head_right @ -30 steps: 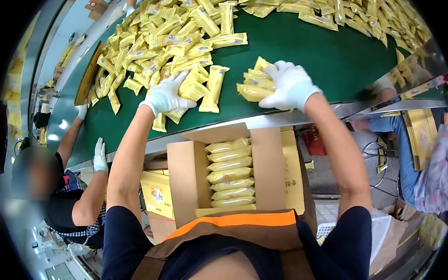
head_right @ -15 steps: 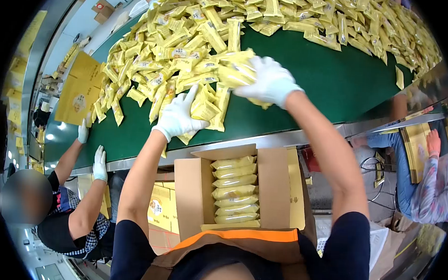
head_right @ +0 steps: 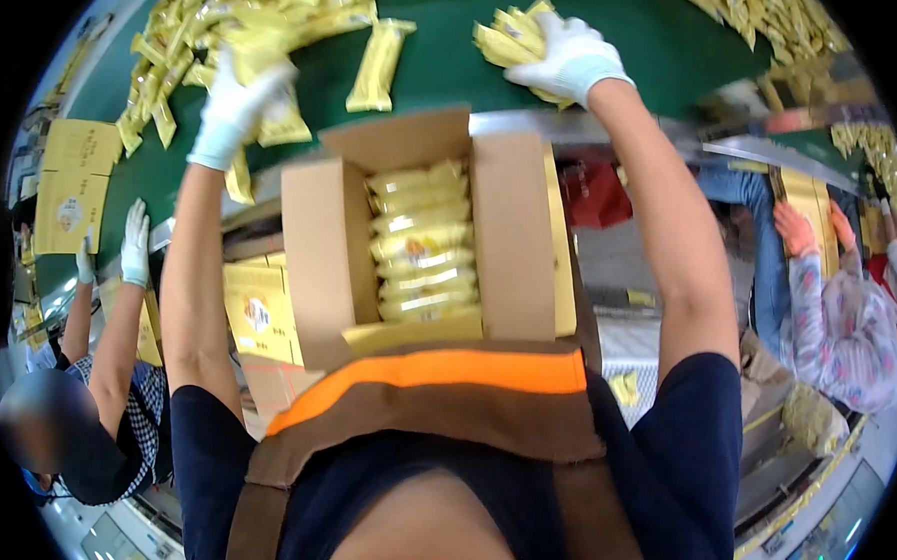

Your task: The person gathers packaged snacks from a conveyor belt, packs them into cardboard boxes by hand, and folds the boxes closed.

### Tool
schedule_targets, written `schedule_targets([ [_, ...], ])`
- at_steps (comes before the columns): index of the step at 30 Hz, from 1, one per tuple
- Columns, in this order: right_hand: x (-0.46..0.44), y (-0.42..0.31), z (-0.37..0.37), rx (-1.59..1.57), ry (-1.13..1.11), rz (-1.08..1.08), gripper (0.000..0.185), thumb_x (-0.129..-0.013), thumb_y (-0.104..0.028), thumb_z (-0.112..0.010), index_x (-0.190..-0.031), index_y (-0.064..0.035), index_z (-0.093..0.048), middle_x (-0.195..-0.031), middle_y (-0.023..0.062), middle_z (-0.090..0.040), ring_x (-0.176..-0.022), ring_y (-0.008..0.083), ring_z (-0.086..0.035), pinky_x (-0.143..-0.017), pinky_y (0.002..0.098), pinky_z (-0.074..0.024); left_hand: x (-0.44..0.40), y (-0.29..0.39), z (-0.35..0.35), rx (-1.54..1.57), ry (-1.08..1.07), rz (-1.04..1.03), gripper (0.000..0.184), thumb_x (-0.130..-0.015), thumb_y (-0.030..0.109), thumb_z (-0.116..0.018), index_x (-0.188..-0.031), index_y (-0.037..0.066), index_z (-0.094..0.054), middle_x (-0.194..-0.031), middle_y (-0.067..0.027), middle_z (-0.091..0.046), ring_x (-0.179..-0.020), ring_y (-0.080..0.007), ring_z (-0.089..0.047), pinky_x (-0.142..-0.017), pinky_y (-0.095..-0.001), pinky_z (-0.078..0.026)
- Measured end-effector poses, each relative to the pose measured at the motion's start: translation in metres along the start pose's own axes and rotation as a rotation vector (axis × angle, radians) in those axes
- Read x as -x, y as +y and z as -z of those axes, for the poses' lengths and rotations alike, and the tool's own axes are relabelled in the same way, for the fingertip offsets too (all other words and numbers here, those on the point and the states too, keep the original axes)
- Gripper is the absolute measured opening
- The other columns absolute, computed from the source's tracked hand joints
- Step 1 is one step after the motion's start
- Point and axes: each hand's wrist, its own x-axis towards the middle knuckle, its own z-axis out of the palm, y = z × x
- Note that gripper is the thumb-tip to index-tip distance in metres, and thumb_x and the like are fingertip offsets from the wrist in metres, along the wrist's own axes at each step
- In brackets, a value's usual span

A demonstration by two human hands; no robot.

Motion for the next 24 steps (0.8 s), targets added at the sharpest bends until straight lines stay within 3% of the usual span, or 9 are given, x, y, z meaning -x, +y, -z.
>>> schedule_targets([
  [3, 0.001, 0.006, -0.011, -0.147, 0.077, 0.054, 0.086, -0.068, -0.057, -0.07, -0.139, -0.0132, -0.049, -0.128, 0.023, -0.056, -0.114, 0.037, -0.06, -0.098, 0.0449, -0.0473, 0.026, 0.038, 0.022, 0.456, 0.044, -0.124, 0.046, -0.088, 0.022, -0.07, -0.126, 0.004, -0.05, -0.105, -0.0051, -0.064, -0.093, -0.0115, -0.062, -0.082, -0.0306, -0.052],
  [6, 0.065, -0.056, 0.087, -0.555, 0.002, 0.104, 0.076, -0.081, -0.028, -0.073, -0.146, -0.0109, -0.037, -0.135, 0.0209, -0.056, -0.12, 0.031, -0.058, -0.099, 0.0368, -0.0459, 0.065, 0.057, 0.033, 0.796, 0.063, -0.047, 0.045, -0.092, 0.019, -0.062, -0.132, 0.004, -0.05, -0.117, -0.0063, -0.063, -0.107, -0.015, -0.062, -0.093, -0.0328, -0.051],
  [8, 0.081, -0.088, 0.099, -0.46, -0.241, 0.416, 0.071, -0.074, -0.036, -0.073, -0.136, -0.0129, -0.049, -0.124, 0.0195, -0.059, -0.112, 0.0336, -0.06, -0.094, 0.042, -0.0481, 0.084, 0.063, 0.048, 0.99, -0.158, -0.039, 0.048, -0.09, 0.024, -0.063, -0.132, 0.004, -0.053, -0.117, -0.0091, -0.064, -0.109, -0.0177, -0.062, -0.094, -0.033, -0.051],
  [10, 0.099, -0.14, 0.093, 0.13, -0.108, 0.775, 0.064, -0.073, -0.033, -0.073, -0.131, -0.0147, -0.053, -0.116, 0.0188, -0.058, -0.107, 0.0325, -0.06, -0.09, 0.0407, -0.0492, 0.075, 0.069, 0.053, 0.614, -0.328, -0.02, 0.054, -0.084, 0.02, -0.067, -0.133, 0.003, -0.051, -0.118, -0.006, -0.063, -0.105, -0.015, -0.061, -0.091, -0.0303, -0.05],
  [12, 0.112, -0.176, 0.042, 0.225, -0.257, 0.967, 0.048, -0.073, -0.022, -0.072, -0.119, -0.0136, -0.059, -0.112, 0.0147, -0.06, -0.102, 0.0296, -0.061, -0.084, 0.0393, -0.0506, 0.068, 0.081, 0.039, 0.341, -0.504, -0.059, 0.063, -0.079, 0.019, -0.071, -0.136, 0.003, -0.049, -0.118, -0.0041, -0.061, -0.102, -0.0142, -0.059, -0.09, -0.0286, -0.048],
  [14, 0.125, -0.211, 0.013, 0.303, -0.53, 1.002, 0.047, -0.074, -0.025, -0.072, -0.118, -0.0137, -0.059, -0.113, 0.0149, -0.06, -0.1, 0.0325, -0.062, -0.081, 0.0418, -0.0533, 0.069, 0.074, 0.011, 0.285, -0.65, -0.147, 0.072, -0.075, 0.024, -0.073, -0.139, 0.006, -0.047, -0.116, -0.0066, -0.061, -0.102, -0.0187, -0.059, -0.092, -0.0297, -0.048],
  [18, 0.141, -0.216, -0.053, -0.127, -0.527, 0.794, 0.058, -0.074, -0.031, -0.075, -0.125, -0.0137, -0.054, -0.115, 0.0202, -0.058, -0.101, 0.0382, -0.063, -0.078, 0.0469, -0.056, 0.068, 0.05, -0.043, -0.91, -0.78, -0.268, 0.095, -0.063, 0.037, -0.074, -0.148, 0.014, -0.039, -0.121, -0.0225, -0.058, -0.113, -0.0346, -0.058, -0.096, -0.0401, -0.046],
  [19, 0.154, -0.205, -0.059, -0.169, -0.325, 0.868, 0.066, -0.071, -0.035, -0.078, -0.128, -0.013, -0.054, -0.119, 0.0224, -0.057, -0.102, 0.0378, -0.064, -0.079, 0.0459, -0.0561, 0.07, 0.052, -0.054, -0.927, -0.765, -0.309, 0.097, -0.061, 0.04, -0.074, -0.147, 0.014, -0.04, -0.122, -0.0234, -0.057, -0.114, -0.0364, -0.058, -0.097, -0.0407, -0.046],
  [24, 0.163, -0.202, -0.045, -0.039, -0.519, 0.816, 0.081, -0.073, -0.037, -0.077, -0.143, -0.0145, -0.044, -0.141, 0.0282, -0.04, -0.128, 0.0424, -0.043, -0.097, 0.0503, -0.0432, 0.075, 0.025, -0.089, -0.946, -0.622, -0.453, 0.101, -0.057, 0.042, -0.08, -0.145, 0.013, -0.041, -0.12, -0.0212, -0.056, -0.111, -0.0364, -0.056, -0.092, -0.0459, -0.045],
])
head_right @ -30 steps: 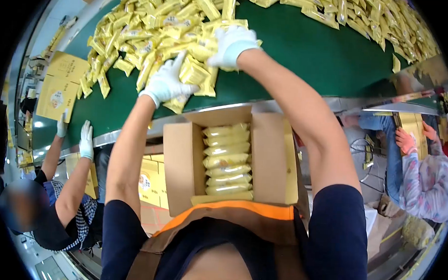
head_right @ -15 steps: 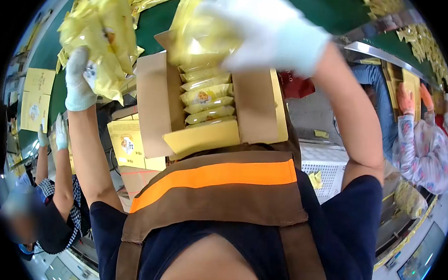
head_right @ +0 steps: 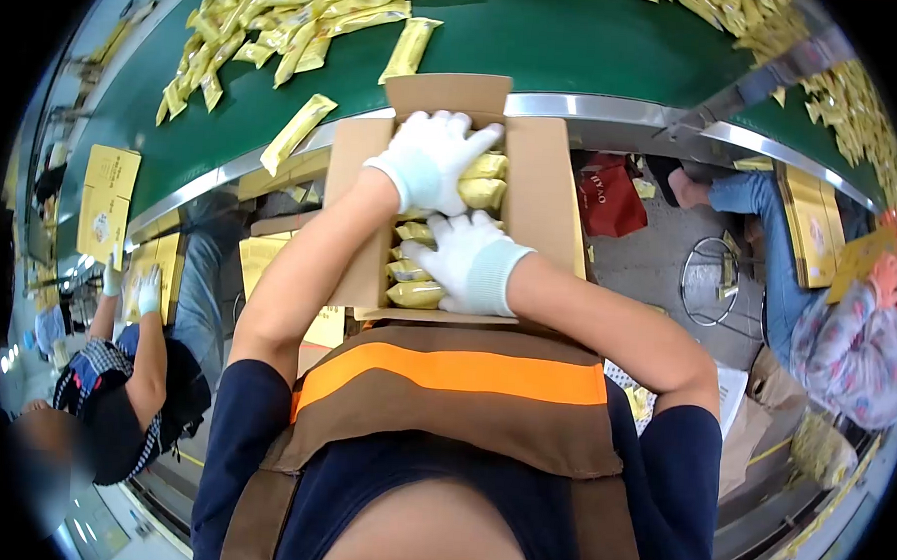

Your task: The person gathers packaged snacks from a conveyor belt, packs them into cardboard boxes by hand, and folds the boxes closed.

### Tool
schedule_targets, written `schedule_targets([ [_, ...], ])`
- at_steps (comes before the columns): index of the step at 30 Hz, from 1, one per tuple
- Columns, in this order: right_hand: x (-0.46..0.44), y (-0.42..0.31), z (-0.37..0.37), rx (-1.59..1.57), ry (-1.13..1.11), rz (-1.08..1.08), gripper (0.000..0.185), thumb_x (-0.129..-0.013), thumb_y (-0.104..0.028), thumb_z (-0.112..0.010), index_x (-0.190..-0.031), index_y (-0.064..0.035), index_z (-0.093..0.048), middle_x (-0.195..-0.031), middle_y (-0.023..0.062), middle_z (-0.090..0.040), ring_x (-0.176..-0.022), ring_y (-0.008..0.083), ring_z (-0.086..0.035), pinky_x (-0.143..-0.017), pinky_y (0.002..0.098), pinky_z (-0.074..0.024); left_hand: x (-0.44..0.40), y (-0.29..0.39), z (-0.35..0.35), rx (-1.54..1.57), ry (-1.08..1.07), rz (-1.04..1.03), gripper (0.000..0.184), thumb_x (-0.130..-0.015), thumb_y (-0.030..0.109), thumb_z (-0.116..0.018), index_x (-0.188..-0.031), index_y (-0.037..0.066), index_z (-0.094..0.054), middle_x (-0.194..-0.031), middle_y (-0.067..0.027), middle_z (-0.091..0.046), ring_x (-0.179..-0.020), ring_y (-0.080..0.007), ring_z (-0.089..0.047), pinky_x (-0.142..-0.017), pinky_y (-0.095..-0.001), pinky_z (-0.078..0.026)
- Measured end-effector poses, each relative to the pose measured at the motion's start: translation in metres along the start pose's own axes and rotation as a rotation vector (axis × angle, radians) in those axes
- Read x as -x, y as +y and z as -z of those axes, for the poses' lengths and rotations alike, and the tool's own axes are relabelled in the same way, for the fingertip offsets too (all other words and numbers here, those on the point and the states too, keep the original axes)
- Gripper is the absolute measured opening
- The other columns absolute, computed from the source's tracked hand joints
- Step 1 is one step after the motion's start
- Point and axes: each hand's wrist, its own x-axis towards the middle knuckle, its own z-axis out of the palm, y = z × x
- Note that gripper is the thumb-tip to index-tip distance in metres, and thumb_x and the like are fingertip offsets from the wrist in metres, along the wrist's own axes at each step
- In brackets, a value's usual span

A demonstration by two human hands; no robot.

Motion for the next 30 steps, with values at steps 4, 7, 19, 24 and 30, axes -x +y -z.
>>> schedule_targets([
  [4, 0.009, 0.012, -0.008, 0.054, 0.109, 0.114, 0.062, -0.078, -0.03, -0.072, -0.135, -0.0141, -0.051, -0.131, 0.0229, -0.049, -0.118, 0.0385, -0.052, -0.095, 0.047, -0.0443, 0.005, 0.002, -0.048, 0.076, 0.116, 0.049, 0.102, -0.063, 0.037, -0.08, -0.15, 0.014, -0.031, -0.12, -0.0189, -0.053, -0.111, -0.0342, -0.054, -0.087, -0.0483, -0.045],
  [7, 0.031, -0.005, 0.086, -0.073, 0.308, 0.37, 0.016, -0.081, -0.018, -0.064, -0.094, -0.0094, -0.064, -0.085, 0.0103, -0.065, -0.084, 0.0285, -0.067, -0.074, 0.0426, -0.0529, 0.0, 0.001, -0.067, 0.026, 0.083, 0.087, 0.093, -0.072, 0.036, -0.073, -0.151, 0.015, -0.03, -0.121, -0.0165, -0.054, -0.111, -0.0314, -0.053, -0.088, -0.0477, -0.042],
  [19, 0.033, -0.072, 0.191, -0.278, 0.368, 0.801, 0.033, -0.082, -0.031, -0.066, -0.107, -0.0094, -0.065, -0.101, 0.0112, -0.067, -0.094, 0.0294, -0.064, -0.077, 0.0384, -0.0526, -0.001, 0.012, -0.054, -0.025, -0.115, 0.172, 0.075, -0.087, 0.029, -0.061, -0.153, 0.014, -0.028, -0.132, -0.0141, -0.048, -0.121, -0.0287, -0.047, -0.099, -0.0474, -0.037],
  [24, 0.01, -0.083, 0.201, -0.329, 0.298, 0.845, 0.037, -0.084, -0.036, -0.064, -0.11, -0.0095, -0.065, -0.099, 0.0125, -0.068, -0.092, 0.0312, -0.065, -0.078, 0.0393, -0.0529, 0.013, 0.022, -0.07, -0.127, 0.087, 0.196, 0.08, -0.082, 0.037, -0.065, -0.15, 0.013, -0.03, -0.141, -0.0165, -0.043, -0.13, -0.0335, -0.041, -0.107, -0.0655, -0.026],
  [30, -0.062, -0.07, 0.221, -0.213, 0.178, 0.636, 0.042, -0.086, -0.041, -0.062, -0.113, -0.0096, -0.066, -0.096, 0.0141, -0.069, -0.09, 0.0333, -0.066, -0.078, 0.0405, -0.0533, 0.036, -0.006, -0.044, 0.183, 0.458, 0.035, 0.06, -0.084, 0.015, -0.06, -0.141, 0.012, -0.044, -0.135, -0.0147, -0.049, -0.122, -0.0322, -0.05, -0.102, -0.0542, -0.038],
])
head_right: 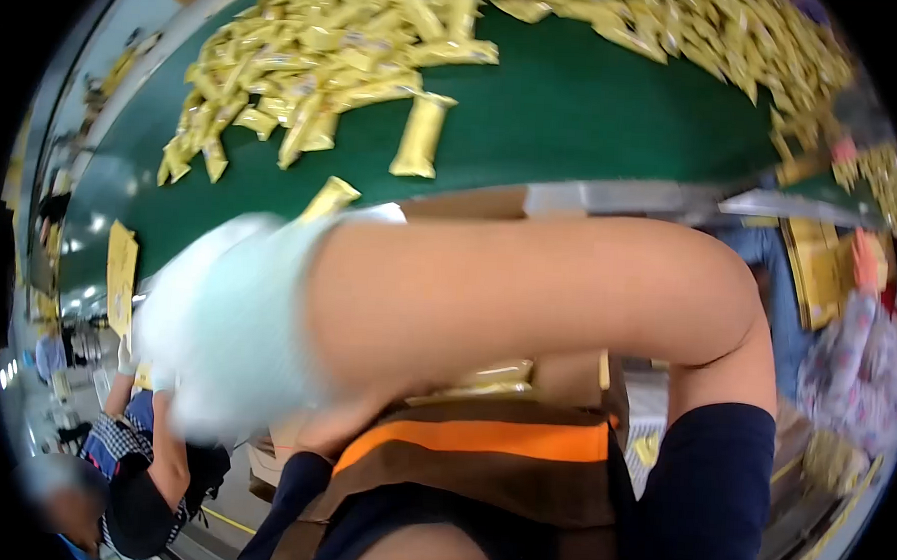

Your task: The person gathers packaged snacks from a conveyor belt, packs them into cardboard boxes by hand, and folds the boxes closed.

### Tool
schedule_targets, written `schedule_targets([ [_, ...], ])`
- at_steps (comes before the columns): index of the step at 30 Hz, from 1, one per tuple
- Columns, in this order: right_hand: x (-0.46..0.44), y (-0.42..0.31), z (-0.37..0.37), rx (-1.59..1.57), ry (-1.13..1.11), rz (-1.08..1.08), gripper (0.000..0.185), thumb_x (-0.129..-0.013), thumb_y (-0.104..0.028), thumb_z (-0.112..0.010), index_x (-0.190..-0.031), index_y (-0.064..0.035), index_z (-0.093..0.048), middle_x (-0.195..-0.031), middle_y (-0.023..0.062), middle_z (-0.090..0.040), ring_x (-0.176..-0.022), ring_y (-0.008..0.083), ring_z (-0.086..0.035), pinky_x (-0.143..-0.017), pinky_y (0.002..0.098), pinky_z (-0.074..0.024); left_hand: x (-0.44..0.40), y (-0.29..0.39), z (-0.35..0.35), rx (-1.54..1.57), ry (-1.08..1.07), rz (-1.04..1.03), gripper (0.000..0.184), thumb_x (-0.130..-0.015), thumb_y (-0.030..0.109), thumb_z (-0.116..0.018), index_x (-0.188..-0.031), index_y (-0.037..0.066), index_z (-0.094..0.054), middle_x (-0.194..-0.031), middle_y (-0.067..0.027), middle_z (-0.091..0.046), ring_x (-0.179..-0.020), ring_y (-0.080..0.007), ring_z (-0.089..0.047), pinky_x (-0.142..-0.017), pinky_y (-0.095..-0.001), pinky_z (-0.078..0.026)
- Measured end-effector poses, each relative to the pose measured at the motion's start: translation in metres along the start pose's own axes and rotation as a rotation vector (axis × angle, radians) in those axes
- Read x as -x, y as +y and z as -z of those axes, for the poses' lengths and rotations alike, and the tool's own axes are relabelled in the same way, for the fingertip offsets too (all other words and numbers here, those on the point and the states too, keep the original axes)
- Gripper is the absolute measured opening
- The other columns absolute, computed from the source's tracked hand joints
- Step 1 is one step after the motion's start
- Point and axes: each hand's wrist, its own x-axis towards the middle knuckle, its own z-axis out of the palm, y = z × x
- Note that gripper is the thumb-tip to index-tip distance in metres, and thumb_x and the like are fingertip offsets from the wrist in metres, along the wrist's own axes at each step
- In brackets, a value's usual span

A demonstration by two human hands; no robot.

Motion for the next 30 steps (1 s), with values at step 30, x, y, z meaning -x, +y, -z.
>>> schedule_targets([
  [30, 0.174, 0.234, 0.027, -0.063, 0.11, -0.712, 0.05, -0.082, -0.035, -0.07, -0.121, -0.0045, -0.062, -0.115, 0.0133, -0.066, -0.108, 0.0303, -0.06, -0.094, 0.0392, -0.0466, -0.011, -0.106, 0.062, 0.272, 0.618, 0.367, 0.058, -0.09, 0.003, -0.061, -0.144, -0.001, -0.04, -0.128, -0.0204, -0.058, -0.113, -0.0345, -0.059, -0.098, -0.0341, -0.045],
])
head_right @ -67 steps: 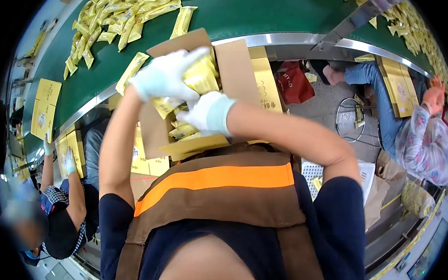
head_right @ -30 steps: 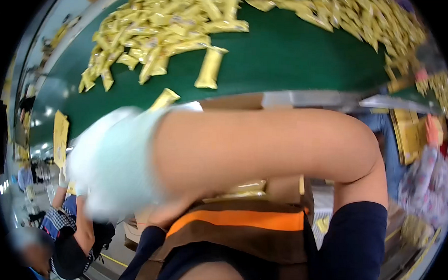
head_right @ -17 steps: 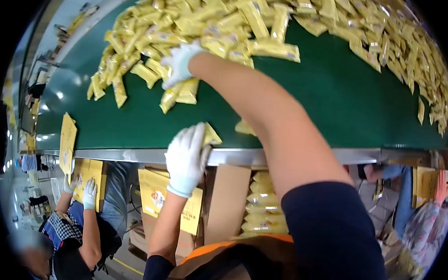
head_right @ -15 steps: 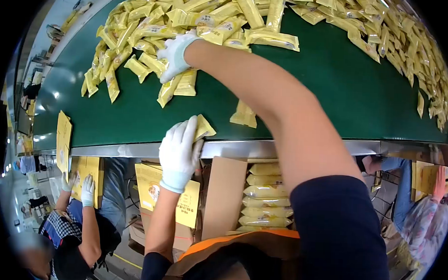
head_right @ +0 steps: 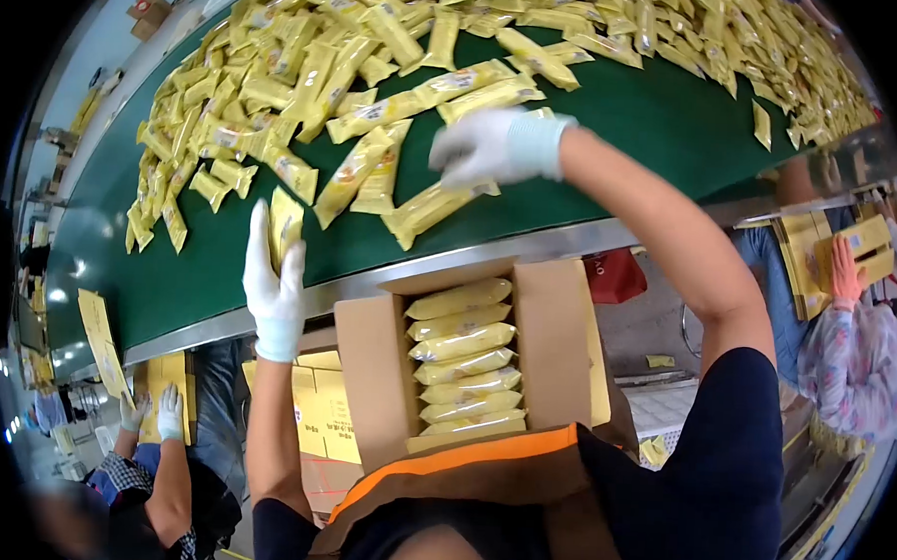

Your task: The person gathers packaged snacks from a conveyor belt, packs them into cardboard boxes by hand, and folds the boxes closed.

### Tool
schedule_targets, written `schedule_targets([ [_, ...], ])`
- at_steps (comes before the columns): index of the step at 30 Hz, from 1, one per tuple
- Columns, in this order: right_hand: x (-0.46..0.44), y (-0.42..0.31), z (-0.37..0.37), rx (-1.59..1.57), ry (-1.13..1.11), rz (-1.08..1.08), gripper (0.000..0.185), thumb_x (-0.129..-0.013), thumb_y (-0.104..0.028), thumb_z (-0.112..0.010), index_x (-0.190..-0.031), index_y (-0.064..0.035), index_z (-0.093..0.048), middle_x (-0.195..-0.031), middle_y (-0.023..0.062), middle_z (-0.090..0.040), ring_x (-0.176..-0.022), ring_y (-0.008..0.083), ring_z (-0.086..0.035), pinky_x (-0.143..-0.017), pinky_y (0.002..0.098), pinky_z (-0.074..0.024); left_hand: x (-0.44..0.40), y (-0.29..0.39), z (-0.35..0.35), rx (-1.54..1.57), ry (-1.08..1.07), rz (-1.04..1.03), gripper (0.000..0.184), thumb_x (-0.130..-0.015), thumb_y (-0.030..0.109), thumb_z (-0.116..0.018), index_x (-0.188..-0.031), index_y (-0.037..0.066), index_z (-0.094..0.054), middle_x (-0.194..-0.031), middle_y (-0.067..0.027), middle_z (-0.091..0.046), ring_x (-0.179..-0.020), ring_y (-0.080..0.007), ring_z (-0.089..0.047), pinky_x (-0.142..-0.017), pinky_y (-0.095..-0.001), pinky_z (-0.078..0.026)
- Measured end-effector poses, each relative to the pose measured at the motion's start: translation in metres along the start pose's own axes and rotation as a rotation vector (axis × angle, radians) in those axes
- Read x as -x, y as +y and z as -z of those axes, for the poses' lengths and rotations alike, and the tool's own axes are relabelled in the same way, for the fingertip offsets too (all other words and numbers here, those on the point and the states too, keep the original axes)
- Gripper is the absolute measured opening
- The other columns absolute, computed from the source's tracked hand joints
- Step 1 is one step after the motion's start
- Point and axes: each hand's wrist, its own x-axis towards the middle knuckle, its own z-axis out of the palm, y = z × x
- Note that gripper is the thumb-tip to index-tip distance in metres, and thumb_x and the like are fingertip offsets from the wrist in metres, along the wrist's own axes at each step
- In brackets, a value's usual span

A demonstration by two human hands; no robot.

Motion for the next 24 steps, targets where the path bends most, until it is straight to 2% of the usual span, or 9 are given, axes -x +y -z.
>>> schedule_targets([
  [2, 0.004, 0.018, -0.048, 0.527, 0.305, 0.28, 0.045, -0.079, -0.033, -0.072, -0.115, -0.0065, -0.064, -0.108, 0.0106, -0.065, -0.103, 0.0281, -0.059, -0.089, 0.0395, -0.0471, -0.033, 0.01, -0.023, -0.016, -0.042, -0.031, 0.059, -0.091, 0.007, -0.061, -0.146, 0.002, -0.039, -0.13, -0.0213, -0.057, -0.115, -0.0357, -0.058, -0.099, -0.0354, -0.045],
  [4, -0.001, 0.019, -0.072, 0.622, 0.449, 0.322, 0.042, -0.074, -0.033, -0.075, -0.108, -0.0102, -0.064, -0.101, 0.0096, -0.062, -0.099, 0.0271, -0.058, -0.085, 0.0408, -0.0465, -0.056, -0.018, -0.053, -0.126, -0.186, -0.087, 0.063, -0.091, 0.014, -0.061, -0.149, 0.008, -0.035, -0.133, -0.0226, -0.055, -0.118, -0.0379, -0.057, -0.098, -0.0386, -0.046],
  [6, 0.002, 0.023, -0.07, 0.579, 0.43, 0.334, 0.038, -0.073, -0.034, -0.075, -0.102, -0.0126, -0.062, -0.09, 0.01, -0.063, -0.09, 0.0287, -0.06, -0.082, 0.0402, -0.0468, -0.074, -0.013, -0.064, -0.352, -0.476, 0.304, 0.075, -0.087, 0.024, -0.067, -0.151, 0.016, -0.029, -0.129, -0.0227, -0.059, -0.113, -0.0402, -0.059, -0.094, -0.0418, -0.048],
  [8, 0.021, 0.016, -0.054, 0.553, 0.422, 0.341, 0.037, -0.077, -0.038, -0.071, -0.103, -0.0131, -0.061, -0.087, 0.0118, -0.066, -0.086, 0.0322, -0.065, -0.077, 0.0423, -0.0492, -0.076, -0.029, -0.057, -0.301, -0.472, 0.244, 0.073, -0.086, 0.023, -0.068, -0.15, 0.016, -0.033, -0.127, -0.0218, -0.061, -0.112, -0.0396, -0.06, -0.094, -0.041, -0.048],
  [10, 0.042, 0.01, -0.023, 0.288, 0.313, 0.004, 0.039, -0.083, -0.039, -0.067, -0.108, -0.0116, -0.056, -0.087, 0.0163, -0.068, -0.078, 0.0379, -0.067, -0.07, 0.0456, -0.0535, -0.07, -0.042, -0.038, -0.251, -0.465, 0.222, 0.072, -0.084, 0.02, -0.068, -0.148, 0.015, -0.036, -0.127, -0.0212, -0.061, -0.114, -0.0384, -0.06, -0.095, -0.0399, -0.048],
  [13, 0.038, 0.056, 0.003, 0.356, 0.509, 0.021, 0.048, -0.088, -0.046, -0.062, -0.123, -0.0127, -0.056, -0.099, 0.0167, -0.067, -0.092, 0.0359, -0.065, -0.081, 0.0444, -0.0516, -0.061, -0.047, -0.002, -0.37, -0.454, 0.168, 0.068, -0.084, 0.019, -0.069, -0.145, 0.014, -0.041, -0.122, -0.019, -0.063, -0.109, -0.0375, -0.062, -0.091, -0.0411, -0.05],
  [15, 0.014, 0.078, 0.004, 0.406, 0.55, -0.02, 0.045, -0.09, -0.049, -0.059, -0.116, -0.0118, -0.06, -0.096, 0.017, -0.066, -0.095, 0.0366, -0.064, -0.083, 0.0443, -0.0501, -0.057, -0.052, 0.009, -0.558, -0.503, 0.137, 0.063, -0.085, 0.02, -0.069, -0.143, 0.017, -0.043, -0.114, -0.0164, -0.065, -0.1, -0.0374, -0.063, -0.084, -0.0447, -0.052],
  [19, -0.006, 0.09, -0.02, 0.615, 0.752, 0.121, 0.039, -0.089, -0.045, -0.061, -0.105, -0.0088, -0.062, -0.094, 0.0164, -0.065, -0.09, 0.0363, -0.063, -0.08, 0.0445, -0.049, -0.036, -0.051, -0.004, -0.66, -0.495, 0.119, 0.062, -0.093, 0.038, -0.057, -0.147, 0.018, -0.036, -0.12, -0.0173, -0.059, -0.107, -0.0389, -0.058, -0.089, -0.0476, -0.049],
  [24, 0.042, 0.061, -0.028, 0.445, 0.449, 0.031, 0.048, -0.079, -0.041, -0.072, -0.109, -0.0049, -0.06, -0.094, 0.0149, -0.064, -0.093, 0.0344, -0.062, -0.083, 0.0433, -0.0479, -0.037, -0.064, 0.005, -0.395, -0.552, 0.096, 0.058, -0.097, 0.033, -0.051, -0.149, 0.01, -0.036, -0.119, -0.0182, -0.059, -0.11, -0.0379, -0.057, -0.096, -0.0428, -0.045],
])
